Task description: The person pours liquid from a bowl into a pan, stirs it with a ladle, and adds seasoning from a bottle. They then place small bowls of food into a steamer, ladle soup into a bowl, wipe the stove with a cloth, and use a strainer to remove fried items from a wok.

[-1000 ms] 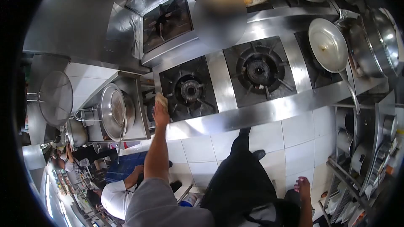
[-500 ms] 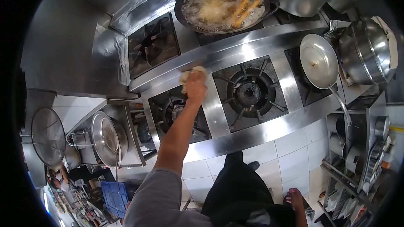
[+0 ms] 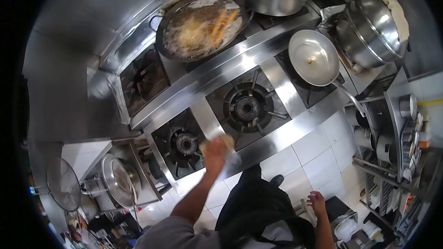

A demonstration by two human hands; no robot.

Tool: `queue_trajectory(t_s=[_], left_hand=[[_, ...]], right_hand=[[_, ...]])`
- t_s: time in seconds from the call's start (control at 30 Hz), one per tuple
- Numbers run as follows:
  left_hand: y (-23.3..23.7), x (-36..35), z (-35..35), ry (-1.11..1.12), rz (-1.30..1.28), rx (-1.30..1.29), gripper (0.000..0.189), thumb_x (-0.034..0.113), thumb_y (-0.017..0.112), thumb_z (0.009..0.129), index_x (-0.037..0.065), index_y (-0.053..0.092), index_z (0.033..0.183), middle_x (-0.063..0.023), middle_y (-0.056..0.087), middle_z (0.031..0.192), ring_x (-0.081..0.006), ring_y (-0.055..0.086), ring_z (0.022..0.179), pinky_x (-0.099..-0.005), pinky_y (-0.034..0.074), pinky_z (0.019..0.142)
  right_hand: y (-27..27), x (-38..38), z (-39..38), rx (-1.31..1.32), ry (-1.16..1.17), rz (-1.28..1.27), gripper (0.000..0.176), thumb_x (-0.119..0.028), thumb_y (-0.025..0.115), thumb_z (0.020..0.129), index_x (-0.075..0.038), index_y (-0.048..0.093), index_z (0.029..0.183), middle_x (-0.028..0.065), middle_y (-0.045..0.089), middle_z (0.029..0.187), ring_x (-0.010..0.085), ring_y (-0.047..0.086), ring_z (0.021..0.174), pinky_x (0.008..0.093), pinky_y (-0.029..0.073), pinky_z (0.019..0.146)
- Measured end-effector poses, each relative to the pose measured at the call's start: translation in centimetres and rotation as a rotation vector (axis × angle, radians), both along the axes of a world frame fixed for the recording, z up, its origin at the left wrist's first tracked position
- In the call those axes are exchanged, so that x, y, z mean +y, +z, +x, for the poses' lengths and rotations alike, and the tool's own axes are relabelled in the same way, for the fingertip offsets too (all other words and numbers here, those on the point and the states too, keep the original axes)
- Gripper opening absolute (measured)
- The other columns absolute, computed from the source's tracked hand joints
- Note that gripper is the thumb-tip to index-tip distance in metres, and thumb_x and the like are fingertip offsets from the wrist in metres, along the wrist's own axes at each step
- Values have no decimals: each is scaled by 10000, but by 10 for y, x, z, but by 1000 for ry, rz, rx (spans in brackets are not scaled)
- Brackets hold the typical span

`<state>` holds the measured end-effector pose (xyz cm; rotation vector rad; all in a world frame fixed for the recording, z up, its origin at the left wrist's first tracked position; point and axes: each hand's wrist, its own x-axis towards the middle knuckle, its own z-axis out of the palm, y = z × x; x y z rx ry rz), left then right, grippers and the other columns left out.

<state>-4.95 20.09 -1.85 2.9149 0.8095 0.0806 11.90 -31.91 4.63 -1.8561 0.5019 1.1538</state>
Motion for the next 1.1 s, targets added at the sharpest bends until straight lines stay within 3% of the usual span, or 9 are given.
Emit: queue_trajectory(t_s=[0.1,0.2,0.3,0.4,0.43,0.47,0.6,0.87,1.1], left_hand=[[1,125,66,180,72,-60,483,67,507,866,21,514,1347,-189,492,1428,-347,471,1319,-449,359,1121],[0,164,112,202,92,-64,488,46,521,843,7,513,1330,-201,511,1394,-365,479,1292,-428,367,1108],[11,135,97,117,97,10,488,28,526,843,-7,512,1329,-216,511,1389,-397,484,1275,-471,387,1076],[-24,8,17,-7,140,-84,502,72,540,861,-1,489,1355,-252,435,1459,-409,404,1372,-558,291,1148],[-36,-31,-7,-5,44,-20,520,99,546,867,-5,469,1370,-265,391,1493,-406,389,1394,-607,301,1133],[9,-57,-4,43,-19,259,561,123,565,853,20,454,1394,-224,399,1504,-374,408,1388,-621,326,1104],[17,-13,23,84,182,222,610,152,578,825,66,453,1416,-143,447,1477,-304,446,1353,-557,318,1115],[18,-60,-8,21,109,270,521,153,580,830,61,532,1341,-146,494,1434,-284,461,1336,-573,306,1110],[8,-36,6,92,72,199,520,126,590,808,36,546,1318,-194,514,1391,-345,482,1313,-608,314,1085]], right_hand=[[-2,-36,-27,89,-157,-65,266,-156,563,962,-66,535,1211,109,627,954,207,639,728,347,543,605],[-37,-96,-72,150,-339,-34,194,-215,569,964,-114,544,1128,59,593,875,178,620,675,343,532,557],[-9,-94,-100,153,-378,-68,131,-220,565,960,-146,531,1062,37,574,836,174,595,645,336,518,539],[-17,-98,-108,275,-318,-77,81,-208,544,945,-167,521,1010,25,540,790,174,574,621,331,514,540],[-27,-97,-110,282,-327,-70,81,-208,544,945,-167,521,1010,25,540,790,174,574,621,331,514,540],[-42,-102,-115,319,-437,-85,64,-201,538,946,-165,523,997,23,533,779,172,572,615,332,508,530],[-44,-86,-87,245,-366,31,89,-198,548,944,-118,531,979,31,542,779,157,588,624,310,475,501],[-25,-55,-20,-10,-329,46,266,-215,592,948,-103,555,1187,89,632,1007,152,600,687,285,503,558],[-31,-83,-51,78,-367,19,208,-201,570,926,-107,552,1111,45,592,851,144,574,616,285,483,526]])
